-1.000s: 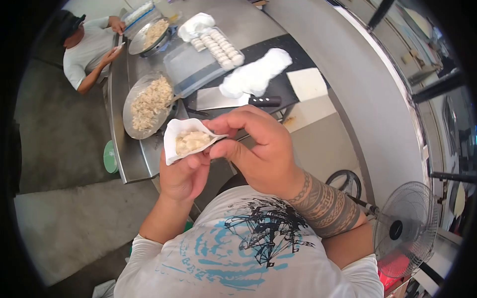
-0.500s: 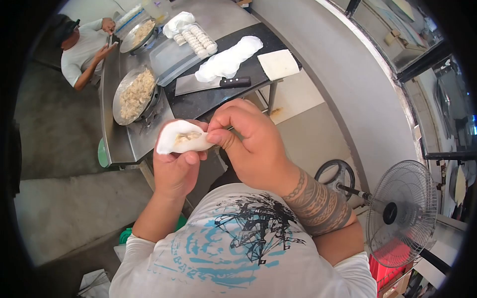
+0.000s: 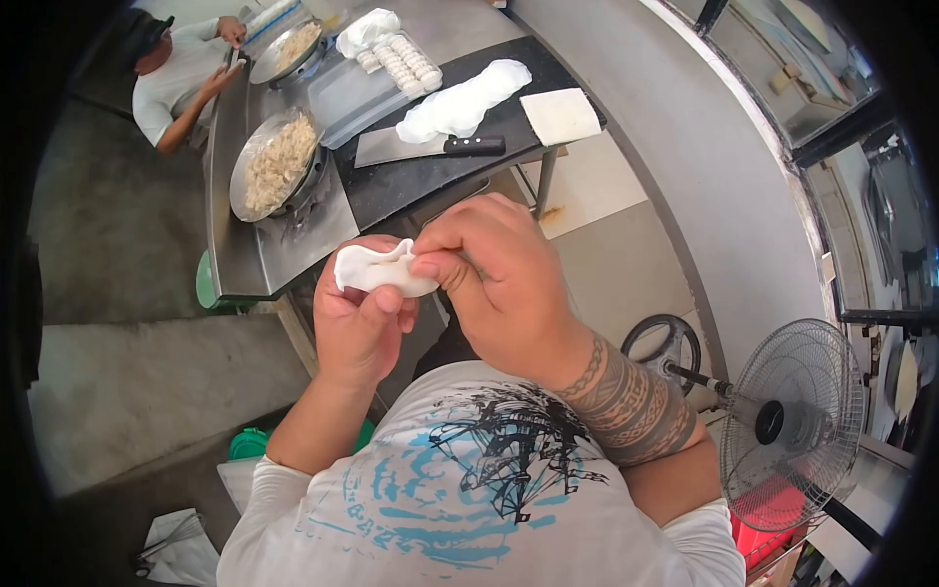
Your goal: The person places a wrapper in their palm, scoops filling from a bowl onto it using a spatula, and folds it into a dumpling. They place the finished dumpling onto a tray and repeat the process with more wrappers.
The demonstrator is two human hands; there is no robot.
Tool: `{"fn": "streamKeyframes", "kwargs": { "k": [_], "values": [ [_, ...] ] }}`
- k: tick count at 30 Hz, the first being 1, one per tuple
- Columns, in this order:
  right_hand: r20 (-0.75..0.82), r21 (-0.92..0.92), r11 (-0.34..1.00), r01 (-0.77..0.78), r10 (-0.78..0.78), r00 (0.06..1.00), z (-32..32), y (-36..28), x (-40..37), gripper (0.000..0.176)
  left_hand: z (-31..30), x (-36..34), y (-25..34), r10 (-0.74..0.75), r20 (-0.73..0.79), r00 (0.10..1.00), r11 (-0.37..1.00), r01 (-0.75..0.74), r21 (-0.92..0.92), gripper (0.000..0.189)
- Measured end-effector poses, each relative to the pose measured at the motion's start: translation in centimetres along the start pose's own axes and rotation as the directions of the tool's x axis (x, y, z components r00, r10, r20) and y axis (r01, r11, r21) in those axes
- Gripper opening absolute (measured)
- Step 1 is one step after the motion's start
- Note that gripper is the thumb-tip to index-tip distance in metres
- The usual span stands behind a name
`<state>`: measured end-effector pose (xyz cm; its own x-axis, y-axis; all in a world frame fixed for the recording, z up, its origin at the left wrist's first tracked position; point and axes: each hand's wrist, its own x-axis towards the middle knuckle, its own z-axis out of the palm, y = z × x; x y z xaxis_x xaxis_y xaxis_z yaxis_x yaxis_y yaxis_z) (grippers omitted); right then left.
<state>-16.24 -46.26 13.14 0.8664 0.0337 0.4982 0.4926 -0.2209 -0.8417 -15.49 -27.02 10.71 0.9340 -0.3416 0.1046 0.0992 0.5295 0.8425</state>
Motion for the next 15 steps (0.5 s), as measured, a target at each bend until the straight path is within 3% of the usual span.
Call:
{"fn": "streamKeyframes", "kwargs": {
  "k": [2, 5, 8, 12, 15],
  "values": [
    [-0.005, 0.088, 0.992, -0.086, 0.087, 0.996, 0.4, -0.5, -0.1, 0.008, -0.6, 0.1, 0.5, -0.038, 0.092, 0.995, 0.999, 0.037, 0.019, 0.037],
    [0.019, 0.103, 0.992, -0.072, 0.071, 0.997, 0.6, 0.1, -0.1, 0.008, 0.1, 0.4, 0.6, 0.087, 0.041, 0.995, 0.987, -0.092, 0.132, 0.033],
    [0.050, 0.032, 0.999, -0.033, 0.032, 0.998, 0.6, 0.2, 0.3, 0.010, 1.9, 0.3, 0.1, 0.142, -0.149, 0.979, 0.989, -0.134, 0.063, 0.030],
    [0.040, -0.013, 1.000, -0.014, 0.014, 0.999, 0.9, 0.2, 0.9, 0.009, -1.0, 0.1, 0.1, 0.001, -0.036, 0.999, 1.000, -0.001, -0.006, 0.027],
    [0.044, 0.046, 0.996, -0.073, 0.071, 0.996, 1.6, 0.5, 1.7, 0.007, -2.0, 1.0, 0.5, 0.014, 0.008, 1.000, 0.999, -0.015, 0.049, 0.027]
  ]
}}
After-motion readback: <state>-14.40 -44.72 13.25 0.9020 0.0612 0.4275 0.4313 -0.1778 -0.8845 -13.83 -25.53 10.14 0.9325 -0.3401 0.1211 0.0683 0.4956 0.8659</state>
